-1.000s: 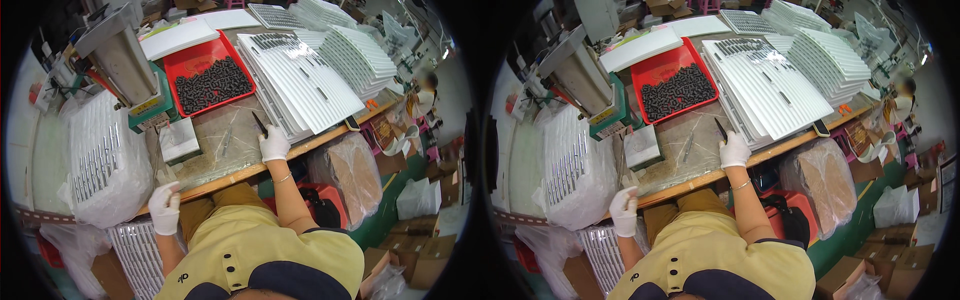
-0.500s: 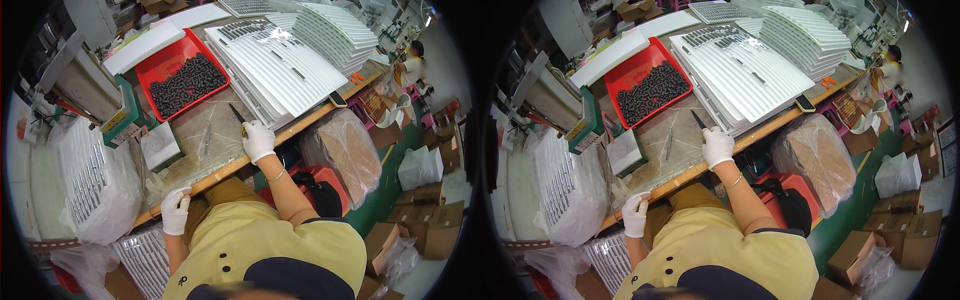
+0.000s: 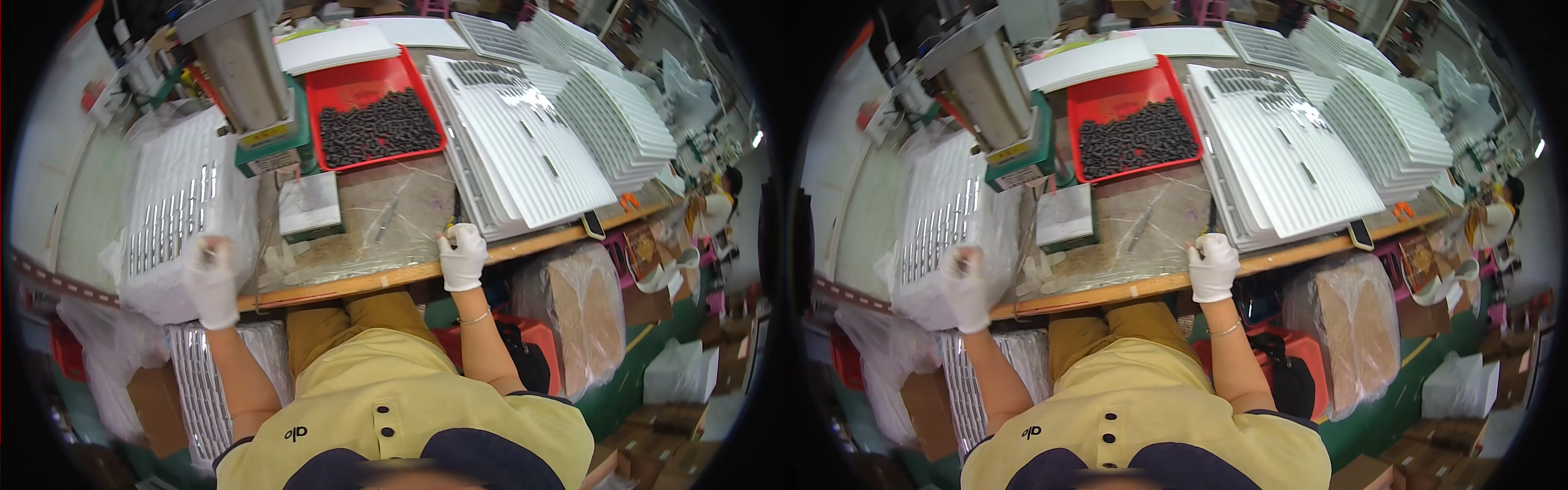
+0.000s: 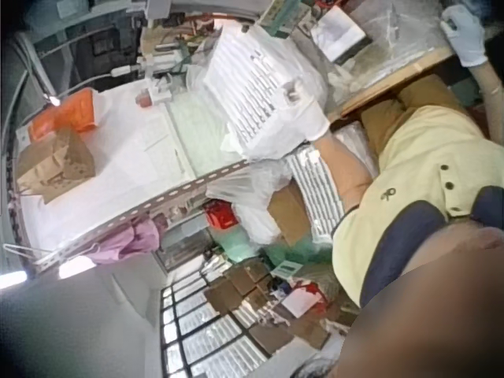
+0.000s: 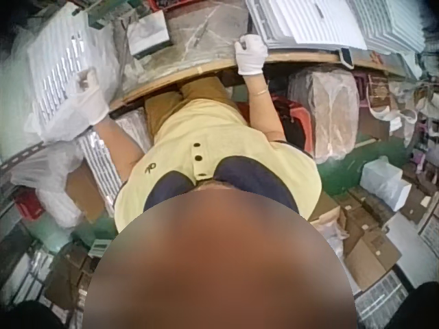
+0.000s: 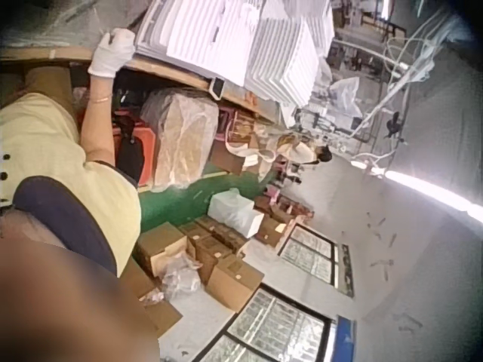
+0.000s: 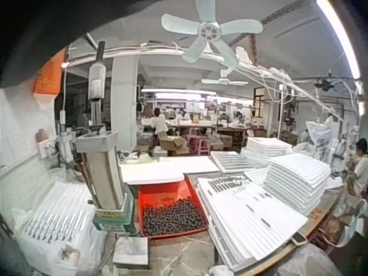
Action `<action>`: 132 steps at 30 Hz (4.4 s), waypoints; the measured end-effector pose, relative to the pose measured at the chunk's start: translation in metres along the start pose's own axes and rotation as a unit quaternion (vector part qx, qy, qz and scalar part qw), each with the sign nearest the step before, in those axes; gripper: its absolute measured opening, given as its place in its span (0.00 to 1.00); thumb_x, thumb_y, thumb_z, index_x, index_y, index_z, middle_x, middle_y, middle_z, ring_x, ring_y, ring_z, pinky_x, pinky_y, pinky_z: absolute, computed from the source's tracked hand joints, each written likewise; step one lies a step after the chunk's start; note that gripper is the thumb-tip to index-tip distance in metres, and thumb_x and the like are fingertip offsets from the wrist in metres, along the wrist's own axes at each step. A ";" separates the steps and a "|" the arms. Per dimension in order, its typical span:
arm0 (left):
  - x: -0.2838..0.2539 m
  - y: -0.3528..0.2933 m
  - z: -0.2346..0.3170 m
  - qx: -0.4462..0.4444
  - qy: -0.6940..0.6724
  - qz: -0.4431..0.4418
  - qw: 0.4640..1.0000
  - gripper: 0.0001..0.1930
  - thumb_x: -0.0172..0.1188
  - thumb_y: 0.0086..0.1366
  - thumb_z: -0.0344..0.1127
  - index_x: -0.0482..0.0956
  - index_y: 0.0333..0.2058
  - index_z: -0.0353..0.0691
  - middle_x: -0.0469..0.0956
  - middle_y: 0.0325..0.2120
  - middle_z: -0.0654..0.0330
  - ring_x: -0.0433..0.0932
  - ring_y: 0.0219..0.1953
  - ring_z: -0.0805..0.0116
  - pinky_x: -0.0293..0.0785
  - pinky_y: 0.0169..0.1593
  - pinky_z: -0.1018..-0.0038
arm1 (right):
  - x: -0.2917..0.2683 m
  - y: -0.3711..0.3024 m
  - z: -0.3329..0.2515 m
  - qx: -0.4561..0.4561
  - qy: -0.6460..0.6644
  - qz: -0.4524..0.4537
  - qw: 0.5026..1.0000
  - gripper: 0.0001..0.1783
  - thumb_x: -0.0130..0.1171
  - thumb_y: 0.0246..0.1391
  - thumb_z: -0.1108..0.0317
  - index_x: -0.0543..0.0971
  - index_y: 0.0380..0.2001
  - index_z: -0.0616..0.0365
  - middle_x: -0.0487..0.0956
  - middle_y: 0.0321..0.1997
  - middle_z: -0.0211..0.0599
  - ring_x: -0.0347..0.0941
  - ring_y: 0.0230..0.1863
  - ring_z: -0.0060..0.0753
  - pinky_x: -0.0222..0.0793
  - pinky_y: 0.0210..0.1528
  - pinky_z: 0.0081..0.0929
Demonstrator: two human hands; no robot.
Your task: Assembling small metal rods and plastic caps using a pneumatic press machine.
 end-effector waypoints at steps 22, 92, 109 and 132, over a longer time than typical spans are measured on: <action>-0.004 0.090 -0.053 0.003 0.424 -0.221 0.878 0.14 0.68 0.43 0.41 0.78 0.20 0.36 0.75 0.25 0.51 0.75 0.32 0.54 0.71 0.38 0.64 | 0.124 0.049 -0.012 0.314 0.307 -0.204 0.875 0.28 0.54 0.52 0.82 0.61 0.56 0.58 0.78 0.28 0.43 0.76 0.23 0.23 0.71 0.23 0.19; 0.171 -0.068 -0.025 -0.248 -0.319 -0.340 0.849 0.09 0.61 0.56 0.23 0.75 0.37 0.38 0.75 0.27 0.68 0.67 0.24 0.85 0.61 0.27 0.86 | 0.133 0.161 0.048 0.239 -0.230 -0.198 0.922 0.10 0.50 0.53 0.67 0.74 0.36 0.59 0.80 0.35 0.54 0.77 0.40 0.53 0.72 0.43 0.43; 0.170 -0.067 -0.030 -0.264 -0.315 -0.339 0.846 0.10 0.60 0.57 0.24 0.75 0.38 0.37 0.76 0.27 0.67 0.66 0.23 0.85 0.62 0.27 0.86 | 0.138 0.180 0.020 0.209 -0.173 -0.147 0.951 0.10 0.51 0.52 0.64 0.77 0.34 0.56 0.79 0.33 0.54 0.77 0.38 0.55 0.72 0.44 0.43; 0.169 -0.044 -0.024 -0.267 -0.335 -0.246 0.869 0.11 0.58 0.57 0.21 0.72 0.40 0.33 0.75 0.29 0.62 0.73 0.31 0.78 0.69 0.37 0.82 | 0.140 0.122 -0.030 0.104 -0.126 -0.313 0.936 0.13 0.49 0.54 0.60 0.76 0.39 0.51 0.80 0.33 0.49 0.76 0.38 0.52 0.70 0.41 0.42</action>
Point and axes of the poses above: each hand's wrist, its own y-axis towards the middle knuckle, its own x-axis out of the palm, z = x × y, the point moved 8 cm from there along y, towards the middle knuckle
